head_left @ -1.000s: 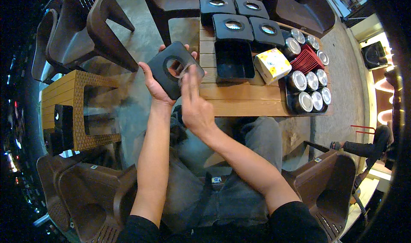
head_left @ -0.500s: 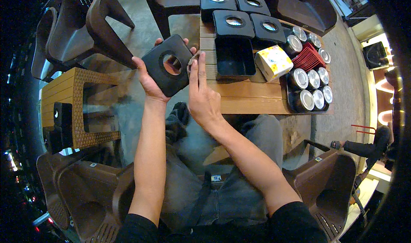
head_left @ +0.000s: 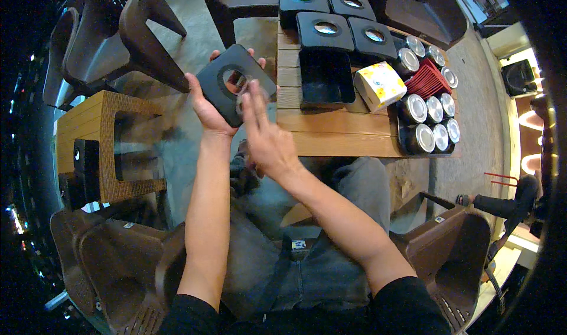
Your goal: The person assembles black tissue dispensers by inserting tissue packs into the containers and closing the lids. They wipe the dispensers with a cloth, open and close the lids, and place the finished units on a nearby table.
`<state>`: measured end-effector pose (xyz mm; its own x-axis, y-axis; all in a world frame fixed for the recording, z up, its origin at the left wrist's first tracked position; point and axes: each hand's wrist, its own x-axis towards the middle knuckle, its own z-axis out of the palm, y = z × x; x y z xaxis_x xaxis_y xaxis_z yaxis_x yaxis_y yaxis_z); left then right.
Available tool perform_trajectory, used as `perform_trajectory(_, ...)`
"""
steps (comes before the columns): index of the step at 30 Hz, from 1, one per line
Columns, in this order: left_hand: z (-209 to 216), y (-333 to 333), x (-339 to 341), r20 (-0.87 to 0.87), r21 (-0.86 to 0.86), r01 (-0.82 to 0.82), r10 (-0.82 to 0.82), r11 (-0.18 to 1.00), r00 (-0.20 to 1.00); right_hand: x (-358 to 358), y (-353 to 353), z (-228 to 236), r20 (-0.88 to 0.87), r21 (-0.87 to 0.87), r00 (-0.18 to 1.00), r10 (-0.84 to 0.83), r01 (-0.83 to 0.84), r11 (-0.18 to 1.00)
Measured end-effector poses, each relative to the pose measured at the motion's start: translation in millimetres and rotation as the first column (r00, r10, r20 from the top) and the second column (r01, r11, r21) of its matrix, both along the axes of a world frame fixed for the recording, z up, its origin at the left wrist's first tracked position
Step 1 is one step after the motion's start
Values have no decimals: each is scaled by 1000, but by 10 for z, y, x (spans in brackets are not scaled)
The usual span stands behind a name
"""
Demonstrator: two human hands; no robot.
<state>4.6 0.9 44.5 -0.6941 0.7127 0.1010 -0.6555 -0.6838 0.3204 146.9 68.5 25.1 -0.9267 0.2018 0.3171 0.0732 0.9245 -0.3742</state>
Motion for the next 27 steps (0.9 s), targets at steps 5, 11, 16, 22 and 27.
perform_trajectory(5, 85, -2, -14, 9, -10, 16, -16, 1000, 1000, -47, 309, -44, -55, -213, 989, -139, 125, 969)
perform_trajectory(11, -8, 15, -12, 48, -35, -39, 41, 999, 998, 77, 1, -67, -130, -133, 991, 40, -57, 990)
perform_trajectory(16, -157, 32, -52, 61, -215, -158, 174, 964, 983, 105, -143, -134, -87, -56, 983, 161, -166, 985)
perform_trajectory(22, -167, 78, 22, 14, -327, -202, 218, 923, 976, -32, 234, -288, -61, -278, 998, -7, -10, 961)
perform_trajectory(27, -214, 109, 2, -17, -426, -354, 384, 832, 923, 66, 32, -217, -78, -402, 994, 70, -96, 910)
